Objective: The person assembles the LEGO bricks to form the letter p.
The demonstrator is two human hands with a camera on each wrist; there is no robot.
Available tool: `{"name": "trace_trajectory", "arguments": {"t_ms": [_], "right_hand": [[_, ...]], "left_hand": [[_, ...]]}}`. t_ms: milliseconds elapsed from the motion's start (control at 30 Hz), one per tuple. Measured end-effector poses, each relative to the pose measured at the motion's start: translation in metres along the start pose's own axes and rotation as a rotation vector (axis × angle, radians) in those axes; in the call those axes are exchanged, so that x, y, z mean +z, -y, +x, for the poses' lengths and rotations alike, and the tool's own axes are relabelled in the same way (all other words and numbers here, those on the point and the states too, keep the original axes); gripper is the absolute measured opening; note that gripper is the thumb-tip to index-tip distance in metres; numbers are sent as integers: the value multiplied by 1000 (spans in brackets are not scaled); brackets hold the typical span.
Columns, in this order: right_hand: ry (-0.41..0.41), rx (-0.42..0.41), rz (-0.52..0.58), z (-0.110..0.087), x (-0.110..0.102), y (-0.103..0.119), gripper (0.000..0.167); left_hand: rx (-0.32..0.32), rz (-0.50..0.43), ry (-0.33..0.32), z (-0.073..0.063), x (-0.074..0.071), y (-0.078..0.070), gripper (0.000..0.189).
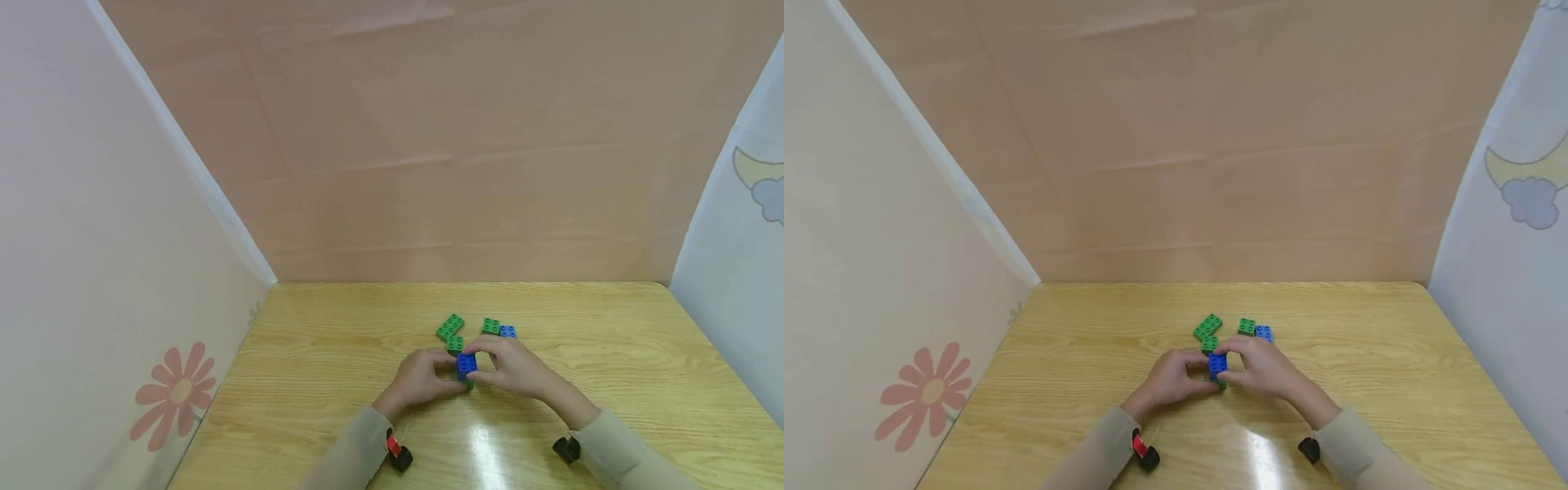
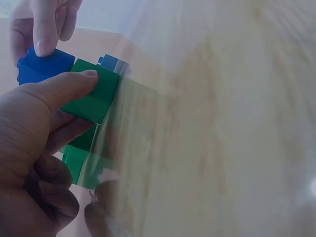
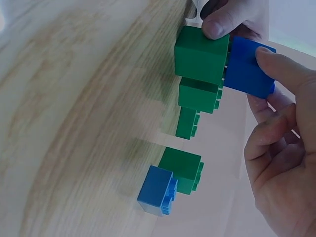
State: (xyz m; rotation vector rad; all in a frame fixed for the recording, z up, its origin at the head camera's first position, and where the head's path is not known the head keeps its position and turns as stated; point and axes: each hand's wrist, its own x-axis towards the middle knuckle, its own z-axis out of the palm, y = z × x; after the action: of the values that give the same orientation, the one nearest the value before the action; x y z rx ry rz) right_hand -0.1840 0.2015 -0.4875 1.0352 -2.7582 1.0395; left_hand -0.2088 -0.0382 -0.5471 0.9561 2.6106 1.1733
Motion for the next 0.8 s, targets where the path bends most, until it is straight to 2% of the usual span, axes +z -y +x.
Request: {"name": "trace_trajectory", "arguments": {"t_ms": [233, 500, 800], "right_hand": [[0, -55, -34, 3, -1, 1, 34], [9, 18, 16, 0, 0, -2, 33], [13, 22, 12, 1, 2, -4, 34]], "left_hand": [[1, 3, 10, 2, 0, 0, 35], [-7, -12, -3, 1, 1, -1, 37], [-17, -27, -17, 0, 2, 0, 38]]}}
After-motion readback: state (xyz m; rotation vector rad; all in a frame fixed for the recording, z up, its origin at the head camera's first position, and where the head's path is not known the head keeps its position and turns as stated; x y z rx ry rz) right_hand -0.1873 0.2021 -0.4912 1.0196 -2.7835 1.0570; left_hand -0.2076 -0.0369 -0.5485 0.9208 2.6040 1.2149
